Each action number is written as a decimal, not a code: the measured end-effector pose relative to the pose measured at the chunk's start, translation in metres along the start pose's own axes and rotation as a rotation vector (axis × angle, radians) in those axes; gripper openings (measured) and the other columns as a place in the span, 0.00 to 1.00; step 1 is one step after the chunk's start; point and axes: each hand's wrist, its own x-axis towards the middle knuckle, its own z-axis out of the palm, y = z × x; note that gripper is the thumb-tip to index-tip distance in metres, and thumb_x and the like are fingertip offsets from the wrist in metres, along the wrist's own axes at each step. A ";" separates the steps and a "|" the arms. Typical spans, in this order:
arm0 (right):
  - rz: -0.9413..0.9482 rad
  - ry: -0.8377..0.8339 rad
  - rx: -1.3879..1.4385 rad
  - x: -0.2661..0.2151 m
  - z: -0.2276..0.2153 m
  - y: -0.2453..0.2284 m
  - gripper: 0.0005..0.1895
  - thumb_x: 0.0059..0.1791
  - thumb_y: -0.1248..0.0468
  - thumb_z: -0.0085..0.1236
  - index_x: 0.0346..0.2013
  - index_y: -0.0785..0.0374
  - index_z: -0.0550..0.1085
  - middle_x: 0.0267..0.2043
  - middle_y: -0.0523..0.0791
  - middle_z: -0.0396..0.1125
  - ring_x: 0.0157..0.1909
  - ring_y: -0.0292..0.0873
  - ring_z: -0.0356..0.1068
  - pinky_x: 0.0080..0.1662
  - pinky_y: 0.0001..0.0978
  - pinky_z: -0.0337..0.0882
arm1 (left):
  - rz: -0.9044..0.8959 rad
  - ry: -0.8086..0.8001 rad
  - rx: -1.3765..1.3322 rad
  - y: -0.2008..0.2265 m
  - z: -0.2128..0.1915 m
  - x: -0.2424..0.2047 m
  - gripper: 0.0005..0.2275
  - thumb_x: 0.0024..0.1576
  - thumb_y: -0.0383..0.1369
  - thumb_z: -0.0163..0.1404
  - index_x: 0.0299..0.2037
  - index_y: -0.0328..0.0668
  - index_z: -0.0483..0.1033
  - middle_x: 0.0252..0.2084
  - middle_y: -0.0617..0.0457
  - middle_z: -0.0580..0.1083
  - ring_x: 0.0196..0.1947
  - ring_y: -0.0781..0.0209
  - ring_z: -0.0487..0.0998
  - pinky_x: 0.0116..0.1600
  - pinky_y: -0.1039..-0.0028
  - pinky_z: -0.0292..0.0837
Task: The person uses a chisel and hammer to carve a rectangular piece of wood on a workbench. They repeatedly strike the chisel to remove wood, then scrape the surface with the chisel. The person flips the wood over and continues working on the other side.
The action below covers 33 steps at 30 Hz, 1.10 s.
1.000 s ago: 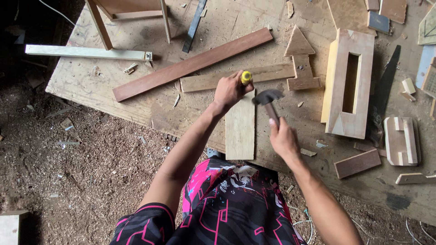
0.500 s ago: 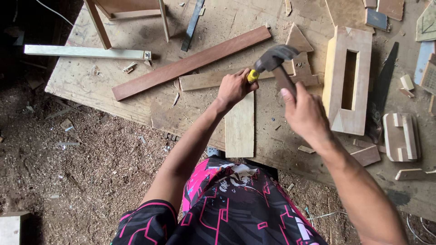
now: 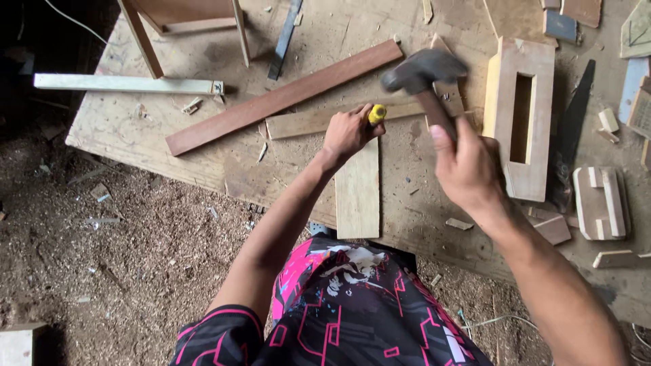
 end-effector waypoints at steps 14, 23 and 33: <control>0.090 0.129 0.138 -0.055 0.083 0.046 0.18 0.63 0.56 0.37 0.42 0.68 0.68 0.18 0.39 0.60 0.12 0.35 0.60 0.15 0.29 0.60 | -0.174 0.088 -0.107 -0.015 -0.009 0.015 0.16 0.59 0.49 0.53 0.44 0.44 0.78 0.25 0.48 0.78 0.24 0.50 0.82 0.32 0.61 0.77; 0.422 -0.330 -0.043 -0.125 0.159 0.076 0.16 0.58 0.55 0.40 0.48 0.65 0.69 0.13 0.42 0.64 0.10 0.39 0.62 0.11 0.36 0.58 | -0.185 0.367 -0.222 -0.020 -0.034 0.015 0.12 0.59 0.40 0.53 0.30 0.39 0.74 0.23 0.44 0.76 0.26 0.45 0.81 0.34 0.61 0.75; 0.423 -0.342 -0.108 -0.140 0.176 0.095 0.16 0.57 0.55 0.45 0.49 0.65 0.68 0.13 0.47 0.65 0.12 0.44 0.65 0.15 0.40 0.61 | -0.056 0.297 -0.161 -0.017 -0.017 0.000 0.10 0.59 0.40 0.56 0.33 0.42 0.76 0.30 0.44 0.77 0.29 0.44 0.80 0.34 0.60 0.74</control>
